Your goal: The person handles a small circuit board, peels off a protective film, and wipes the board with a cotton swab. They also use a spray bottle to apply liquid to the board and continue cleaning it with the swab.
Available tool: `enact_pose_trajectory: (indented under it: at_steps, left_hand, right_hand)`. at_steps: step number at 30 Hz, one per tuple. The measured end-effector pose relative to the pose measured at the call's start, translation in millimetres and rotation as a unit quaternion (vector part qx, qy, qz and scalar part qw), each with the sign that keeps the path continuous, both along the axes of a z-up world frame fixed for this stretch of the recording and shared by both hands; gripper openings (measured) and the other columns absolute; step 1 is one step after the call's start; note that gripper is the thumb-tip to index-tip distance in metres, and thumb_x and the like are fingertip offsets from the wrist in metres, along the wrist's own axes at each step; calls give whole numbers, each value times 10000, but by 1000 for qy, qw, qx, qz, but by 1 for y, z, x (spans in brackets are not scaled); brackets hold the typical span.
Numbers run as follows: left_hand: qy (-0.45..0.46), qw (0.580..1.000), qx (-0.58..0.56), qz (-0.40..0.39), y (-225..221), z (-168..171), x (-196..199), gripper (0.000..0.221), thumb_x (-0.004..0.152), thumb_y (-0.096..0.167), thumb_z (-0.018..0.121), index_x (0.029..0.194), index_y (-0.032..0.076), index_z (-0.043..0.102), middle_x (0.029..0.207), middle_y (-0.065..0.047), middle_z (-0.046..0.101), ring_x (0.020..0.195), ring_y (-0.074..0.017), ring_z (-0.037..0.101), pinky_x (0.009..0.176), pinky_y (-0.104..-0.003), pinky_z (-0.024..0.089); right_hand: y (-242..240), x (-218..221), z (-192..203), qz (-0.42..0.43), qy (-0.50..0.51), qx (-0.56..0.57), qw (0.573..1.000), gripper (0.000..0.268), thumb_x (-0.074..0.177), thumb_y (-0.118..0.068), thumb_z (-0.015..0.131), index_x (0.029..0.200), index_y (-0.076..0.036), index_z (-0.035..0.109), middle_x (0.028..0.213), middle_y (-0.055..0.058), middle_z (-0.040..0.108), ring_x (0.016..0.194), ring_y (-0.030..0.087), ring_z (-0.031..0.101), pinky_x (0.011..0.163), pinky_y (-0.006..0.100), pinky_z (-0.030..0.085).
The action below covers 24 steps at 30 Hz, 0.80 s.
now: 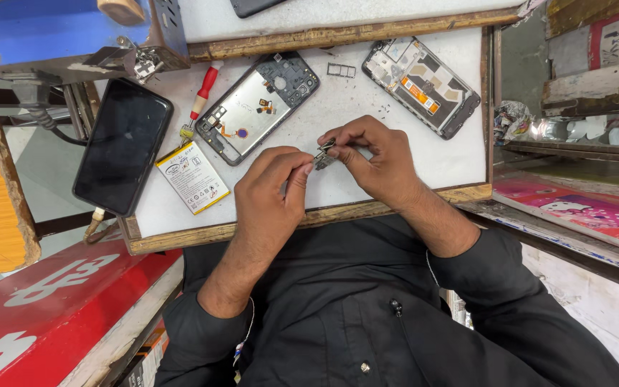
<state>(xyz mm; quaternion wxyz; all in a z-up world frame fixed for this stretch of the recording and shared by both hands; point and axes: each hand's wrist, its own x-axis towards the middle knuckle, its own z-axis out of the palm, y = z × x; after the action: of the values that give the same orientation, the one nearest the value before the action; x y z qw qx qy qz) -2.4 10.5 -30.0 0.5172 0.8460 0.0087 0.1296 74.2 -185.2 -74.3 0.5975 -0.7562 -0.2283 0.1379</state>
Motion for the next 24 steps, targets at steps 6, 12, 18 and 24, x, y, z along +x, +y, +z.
enact_pose_trajectory:
  at_steps: [6,12,18,24]
  left_hand:
    - [-8,1000,-10,7,2,6,1,110,945,-11,735,1049,17,715,1025,-119,723,873,-244,737,750,-317,588]
    - [-14,998,-61,-14,7,34,-19,118,923,-36,722,1032,9,713,1007,-115,737,871,-222,744,779,-302,594]
    - [-29,992,-116,-42,5,49,-25,85,947,21,748,1024,10,715,988,-116,745,840,-177,750,702,-263,615]
    - [-50,989,-125,-59,5,44,-28,92,974,32,741,1055,20,699,999,-107,744,870,-157,753,717,-246,620]
  right_hand:
    - [-1,-7,3,7,0,57,998,304,985,112,687,1145,-5,457,1115,187,731,1184,261,733,973,348,641]
    - [-15,-37,46,11,-39,138,990,384,916,136,733,1163,18,464,1070,237,704,1114,295,747,965,383,660]
    - [-15,-52,85,9,-56,153,987,373,913,121,727,1148,-1,465,1084,265,729,1074,266,761,880,308,665]
    - [-17,-54,86,-3,-57,147,987,354,919,83,742,1127,-27,477,1076,269,750,980,199,785,772,235,645]
